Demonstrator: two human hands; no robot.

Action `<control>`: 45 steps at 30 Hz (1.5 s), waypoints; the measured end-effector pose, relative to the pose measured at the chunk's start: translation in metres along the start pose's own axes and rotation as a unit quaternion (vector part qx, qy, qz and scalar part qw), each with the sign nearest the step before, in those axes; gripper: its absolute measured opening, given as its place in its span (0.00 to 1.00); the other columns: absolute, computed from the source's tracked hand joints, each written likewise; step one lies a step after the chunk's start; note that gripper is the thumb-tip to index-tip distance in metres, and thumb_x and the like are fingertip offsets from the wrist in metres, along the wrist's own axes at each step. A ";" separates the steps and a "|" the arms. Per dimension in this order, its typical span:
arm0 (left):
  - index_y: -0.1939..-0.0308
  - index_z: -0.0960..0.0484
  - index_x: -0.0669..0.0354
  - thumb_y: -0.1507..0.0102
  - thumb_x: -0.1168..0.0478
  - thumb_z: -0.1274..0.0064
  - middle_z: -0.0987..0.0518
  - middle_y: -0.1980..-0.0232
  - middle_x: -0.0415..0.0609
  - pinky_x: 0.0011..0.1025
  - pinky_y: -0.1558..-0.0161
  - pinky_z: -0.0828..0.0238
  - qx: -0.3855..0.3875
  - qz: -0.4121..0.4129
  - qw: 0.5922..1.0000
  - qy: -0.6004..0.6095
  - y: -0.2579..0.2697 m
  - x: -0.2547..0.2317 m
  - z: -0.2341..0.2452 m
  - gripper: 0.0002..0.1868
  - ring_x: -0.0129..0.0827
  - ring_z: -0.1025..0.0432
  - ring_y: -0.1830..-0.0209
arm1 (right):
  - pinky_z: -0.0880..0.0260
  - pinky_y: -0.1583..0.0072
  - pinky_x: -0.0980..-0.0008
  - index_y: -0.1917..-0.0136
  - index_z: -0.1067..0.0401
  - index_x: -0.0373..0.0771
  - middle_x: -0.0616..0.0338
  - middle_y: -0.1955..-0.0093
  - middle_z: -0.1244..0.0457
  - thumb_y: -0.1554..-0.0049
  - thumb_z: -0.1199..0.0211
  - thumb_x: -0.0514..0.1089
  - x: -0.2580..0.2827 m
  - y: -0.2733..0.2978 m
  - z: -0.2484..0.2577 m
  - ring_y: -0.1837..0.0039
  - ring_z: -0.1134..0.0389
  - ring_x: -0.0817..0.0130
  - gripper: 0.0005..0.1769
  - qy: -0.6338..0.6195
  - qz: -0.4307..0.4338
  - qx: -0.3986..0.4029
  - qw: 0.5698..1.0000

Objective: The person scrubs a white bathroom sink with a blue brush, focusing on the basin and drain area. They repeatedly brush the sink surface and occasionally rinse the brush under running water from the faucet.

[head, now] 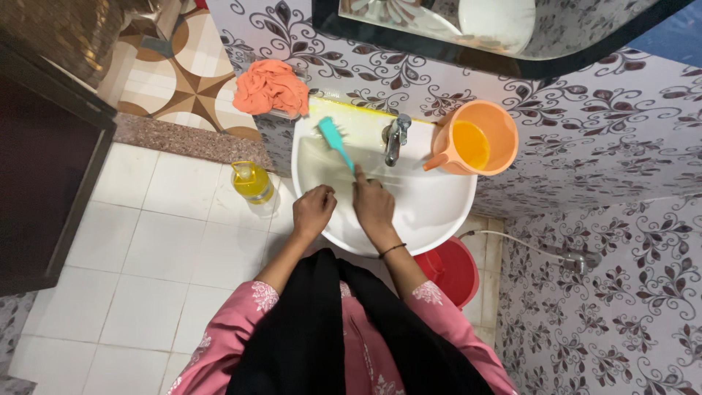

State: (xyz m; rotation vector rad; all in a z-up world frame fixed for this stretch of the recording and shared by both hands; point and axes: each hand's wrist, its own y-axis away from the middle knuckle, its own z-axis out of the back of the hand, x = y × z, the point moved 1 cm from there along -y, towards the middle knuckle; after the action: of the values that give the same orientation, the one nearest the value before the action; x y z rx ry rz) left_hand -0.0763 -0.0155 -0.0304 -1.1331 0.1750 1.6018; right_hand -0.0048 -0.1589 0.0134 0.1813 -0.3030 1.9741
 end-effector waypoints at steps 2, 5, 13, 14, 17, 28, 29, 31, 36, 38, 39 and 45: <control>0.60 0.17 0.56 0.38 0.63 0.45 0.18 0.65 0.47 0.35 0.63 0.25 -0.003 0.026 0.999 0.027 0.008 0.001 0.003 0.04 0.39 0.22 0.67 | 0.29 0.58 0.49 0.27 0.33 0.50 0.46 0.60 0.32 0.38 0.41 0.49 -0.004 0.004 0.003 0.61 0.29 0.46 0.26 -0.010 -0.034 0.004 0.999; 0.62 0.16 0.56 0.39 0.63 0.44 0.19 0.69 0.46 0.33 0.67 0.27 0.001 0.086 0.995 0.058 0.017 0.003 0.006 0.03 0.34 0.24 0.73 | 0.29 0.59 0.49 0.27 0.34 0.49 0.45 0.58 0.32 0.36 0.41 0.51 -0.009 0.011 0.009 0.63 0.29 0.45 0.25 -0.007 -0.058 0.010 0.998; 0.65 0.16 0.56 0.40 0.62 0.43 0.21 0.73 0.47 0.32 0.70 0.31 0.032 0.129 0.988 0.084 0.018 0.007 0.011 0.03 0.33 0.27 0.77 | 0.30 0.59 0.48 0.31 0.28 0.54 0.46 0.66 0.33 0.40 0.41 0.50 0.008 -0.042 0.012 0.63 0.29 0.46 0.23 -0.019 0.045 0.052 0.997; 0.64 0.16 0.56 0.39 0.62 0.43 0.21 0.73 0.47 0.32 0.70 0.30 0.038 0.131 0.987 0.087 0.017 0.007 0.012 0.03 0.34 0.26 0.77 | 0.30 0.59 0.48 0.32 0.27 0.55 0.47 0.66 0.33 0.41 0.41 0.49 0.008 -0.055 0.014 0.63 0.29 0.46 0.23 -0.022 0.054 0.052 0.997; 0.64 0.17 0.57 0.39 0.61 0.43 0.20 0.72 0.47 0.33 0.69 0.30 0.058 0.138 0.985 0.089 0.016 0.005 0.015 0.04 0.34 0.26 0.76 | 0.30 0.59 0.48 0.33 0.26 0.53 0.49 0.64 0.32 0.34 0.48 0.48 0.006 -0.091 0.019 0.61 0.28 0.49 0.18 0.045 0.048 0.055 0.996; 0.66 0.18 0.54 0.40 0.60 0.46 0.20 0.69 0.46 0.37 0.65 0.27 0.087 0.048 0.995 0.000 0.015 0.001 0.016 0.04 0.38 0.25 0.72 | 0.31 0.66 0.60 0.32 0.27 0.39 0.52 0.65 0.33 0.43 0.44 0.37 -0.008 -0.091 0.019 0.66 0.29 0.58 0.25 0.177 0.109 -0.059 0.976; 0.67 0.18 0.54 0.40 0.60 0.46 0.20 0.69 0.45 0.37 0.65 0.28 0.083 0.047 0.995 -0.002 0.015 0.001 0.014 0.04 0.38 0.25 0.72 | 0.31 0.67 0.61 0.33 0.27 0.37 0.53 0.66 0.33 0.43 0.44 0.37 -0.019 -0.085 0.023 0.67 0.30 0.59 0.24 0.205 0.084 -0.058 0.973; 0.68 0.19 0.54 0.41 0.60 0.46 0.20 0.69 0.44 0.37 0.65 0.28 0.076 0.044 0.996 -0.008 0.015 0.002 0.011 0.04 0.38 0.25 0.71 | 0.31 0.67 0.61 0.34 0.26 0.36 0.55 0.67 0.33 0.42 0.43 0.37 -0.039 -0.074 0.031 0.66 0.30 0.60 0.22 0.234 0.060 -0.057 0.969; 0.69 0.19 0.55 0.42 0.60 0.45 0.22 0.72 0.45 0.37 0.65 0.28 0.077 0.046 0.996 -0.017 0.016 0.000 0.008 0.04 0.38 0.25 0.71 | 0.31 0.65 0.56 0.35 0.26 0.40 0.53 0.67 0.33 0.41 0.44 0.37 -0.046 -0.073 0.036 0.65 0.29 0.56 0.20 0.173 0.049 -0.049 0.982; 0.69 0.19 0.55 0.42 0.61 0.45 0.23 0.73 0.45 0.37 0.65 0.28 0.076 0.042 0.996 -0.020 0.014 -0.001 0.010 0.03 0.38 0.25 0.71 | 0.31 0.66 0.54 0.32 0.27 0.41 0.51 0.68 0.33 0.41 0.45 0.37 -0.029 -0.074 0.029 0.66 0.30 0.53 0.23 0.133 0.051 -0.035 0.989; 0.69 0.19 0.55 0.42 0.61 0.45 0.23 0.73 0.45 0.38 0.65 0.28 0.073 0.040 0.996 -0.020 0.013 -0.001 0.010 0.03 0.38 0.26 0.71 | 0.31 0.67 0.52 0.31 0.28 0.41 0.50 0.68 0.33 0.40 0.45 0.37 -0.019 -0.073 0.025 0.67 0.30 0.51 0.24 0.113 0.053 -0.028 0.992; 0.70 0.20 0.55 0.42 0.62 0.46 0.23 0.73 0.44 0.37 0.65 0.29 0.056 0.018 0.998 -0.007 0.015 -0.004 0.013 0.03 0.38 0.26 0.71 | 0.31 0.64 0.48 0.31 0.28 0.49 0.47 0.65 0.34 0.41 0.46 0.44 -0.001 -0.035 0.021 0.67 0.30 0.46 0.25 0.046 0.063 -0.011 0.997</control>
State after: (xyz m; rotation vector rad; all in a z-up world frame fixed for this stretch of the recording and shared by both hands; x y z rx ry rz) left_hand -0.0963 -0.0157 -0.0273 -1.0363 0.2743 1.6118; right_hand 0.0273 -0.1527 0.0378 0.0589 -0.2826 2.0963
